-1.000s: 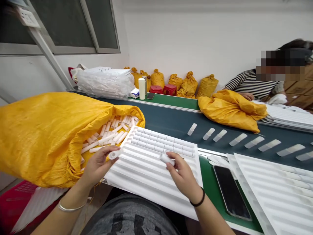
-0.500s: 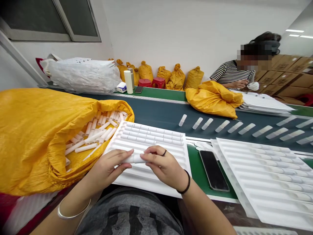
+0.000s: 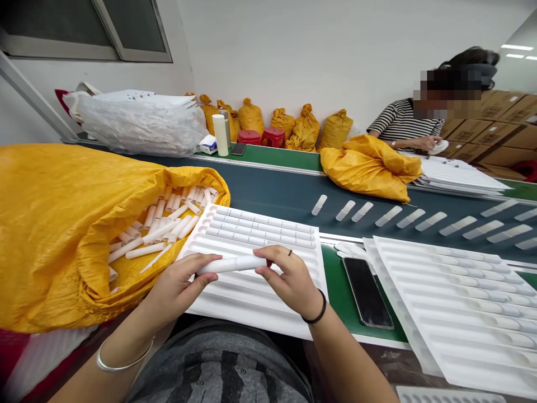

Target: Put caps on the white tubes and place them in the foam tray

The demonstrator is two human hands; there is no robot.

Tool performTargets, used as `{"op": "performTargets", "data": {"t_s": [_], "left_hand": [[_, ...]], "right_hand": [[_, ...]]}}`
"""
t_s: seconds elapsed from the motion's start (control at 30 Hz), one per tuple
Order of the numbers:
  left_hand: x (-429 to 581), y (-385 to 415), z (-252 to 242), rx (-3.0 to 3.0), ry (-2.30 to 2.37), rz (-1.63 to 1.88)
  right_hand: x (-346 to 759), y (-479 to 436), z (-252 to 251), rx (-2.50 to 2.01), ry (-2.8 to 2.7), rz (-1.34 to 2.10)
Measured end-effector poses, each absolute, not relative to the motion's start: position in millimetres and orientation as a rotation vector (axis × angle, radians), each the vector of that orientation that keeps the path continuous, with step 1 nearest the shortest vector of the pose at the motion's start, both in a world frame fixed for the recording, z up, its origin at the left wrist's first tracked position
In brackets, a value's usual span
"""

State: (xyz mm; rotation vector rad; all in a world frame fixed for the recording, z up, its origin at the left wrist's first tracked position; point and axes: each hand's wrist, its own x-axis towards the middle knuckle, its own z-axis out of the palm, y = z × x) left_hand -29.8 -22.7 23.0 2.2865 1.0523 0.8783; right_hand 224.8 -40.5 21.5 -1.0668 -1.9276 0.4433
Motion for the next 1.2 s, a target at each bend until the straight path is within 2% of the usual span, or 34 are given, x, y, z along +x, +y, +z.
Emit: {"op": "performTargets", "data": {"t_s": [0.17,0.53,0.8,1.1,1.2], "left_hand": [[-27.4,-22.7,19.3,2.368,1.035,0.971],[-21.4,-19.2,9.7,2.578,0.954,1.163],[-22.5,-14.7,6.9,2.647,0.936,1.130],[-33.0,-15.3,6.2,2.891,0.757,1.157],[-29.5,-14.8,7.2,2.820,0.860,1.110]], "right_hand": [[225.2,-37.6,17.6,-1.209,-1.847,0.611],[221.2,-32.5,10.2,-1.246,-1.365,1.307],[219.2,-28.1,9.3,-1.267,-1.219,1.476],[215.2,-25.6,6.8,-1.248,-0.984,1.868],[216.5,-27.6,4.9,-1.210,-1.178,1.712]]}}
